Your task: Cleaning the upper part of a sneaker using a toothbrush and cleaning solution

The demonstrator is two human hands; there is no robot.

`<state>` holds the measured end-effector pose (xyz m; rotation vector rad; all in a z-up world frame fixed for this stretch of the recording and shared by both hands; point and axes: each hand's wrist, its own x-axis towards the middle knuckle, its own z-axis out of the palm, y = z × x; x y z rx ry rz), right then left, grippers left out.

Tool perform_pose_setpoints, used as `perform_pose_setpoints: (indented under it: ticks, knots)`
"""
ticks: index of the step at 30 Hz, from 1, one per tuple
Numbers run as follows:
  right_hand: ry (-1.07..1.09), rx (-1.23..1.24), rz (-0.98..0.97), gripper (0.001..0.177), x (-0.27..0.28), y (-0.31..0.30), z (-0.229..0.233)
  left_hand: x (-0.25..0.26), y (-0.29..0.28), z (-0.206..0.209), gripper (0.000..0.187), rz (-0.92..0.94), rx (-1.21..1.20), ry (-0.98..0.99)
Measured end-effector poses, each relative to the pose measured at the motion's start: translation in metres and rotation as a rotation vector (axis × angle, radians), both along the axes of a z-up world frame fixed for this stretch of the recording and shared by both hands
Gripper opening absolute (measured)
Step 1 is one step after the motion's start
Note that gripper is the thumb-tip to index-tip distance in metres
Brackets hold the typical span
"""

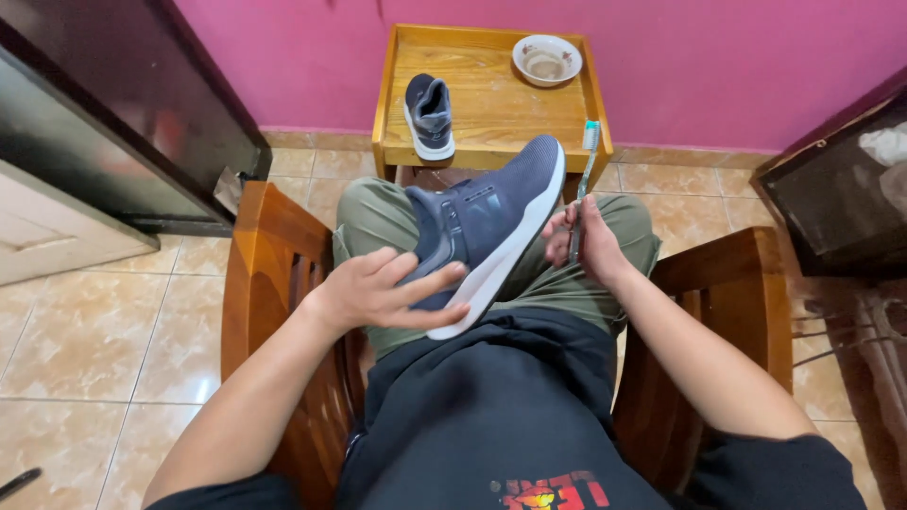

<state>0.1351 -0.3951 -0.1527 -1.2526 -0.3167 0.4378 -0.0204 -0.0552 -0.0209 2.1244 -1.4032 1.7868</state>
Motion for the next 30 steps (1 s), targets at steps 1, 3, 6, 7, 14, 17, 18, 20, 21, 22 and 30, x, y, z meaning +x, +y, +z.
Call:
perform_pose_setpoints:
  ticks: [1, 3, 6, 7, 14, 17, 18, 20, 21, 22, 30]
  knots:
    - [-0.003, -0.001, -0.006, 0.044, -0.002, 0.0, 0.002, 0.0, 0.0, -0.004, 0.038, -0.006, -0.001, -0.003]
    - [-0.029, 0.16, 0.005, 0.038, -0.007, 0.0, 0.004, -0.001, 0.0, -0.012, 0.035, -0.001, -0.017, -0.034]
    - [-0.14, 0.195, 0.045, 0.036, -0.005, -0.007, -0.012, -0.004, -0.004, -0.004, 0.035, -0.039, -0.027, -0.041]
    - [-0.137, 0.195, 0.045, 0.036, -0.01, -0.003, -0.005, -0.004, -0.004, -0.005, 0.035, -0.038, -0.028, -0.038]
    - [-0.174, 0.148, 0.041, 0.073, -0.006, -0.003, -0.009, -0.005, -0.007, -0.003, 0.038, -0.065, -0.025, -0.068]
    - [-0.152, 0.156, 0.038, 0.085, -0.007, -0.006, -0.01, -0.006, -0.008, 0.001, 0.045, -0.082, -0.007, -0.055]
    - [-0.157, 0.17, 0.036, 0.084, -0.01, -0.004, -0.002, -0.006, -0.008, 0.002, 0.05, -0.092, 0.005, -0.051]
    - [-0.166, 0.19, 0.034, 0.082, -0.018, 0.003, 0.016, -0.002, -0.007, -0.004, 0.048, -0.097, -0.003, -0.042]
    - [-0.175, 0.212, 0.033, 0.08, -0.022, 0.007, 0.025, -0.001, -0.006, -0.007, 0.047, -0.101, -0.011, -0.031]
    - [-0.177, 0.212, 0.036, 0.08, -0.025, 0.011, 0.027, 0.003, -0.006, -0.012, 0.047, -0.098, -0.011, -0.033]
    - [0.074, 0.296, -0.391, 0.052, -0.073, 0.048, 0.104, 0.008, 0.015, -0.028, 0.055, 0.005, -0.733, 1.148]
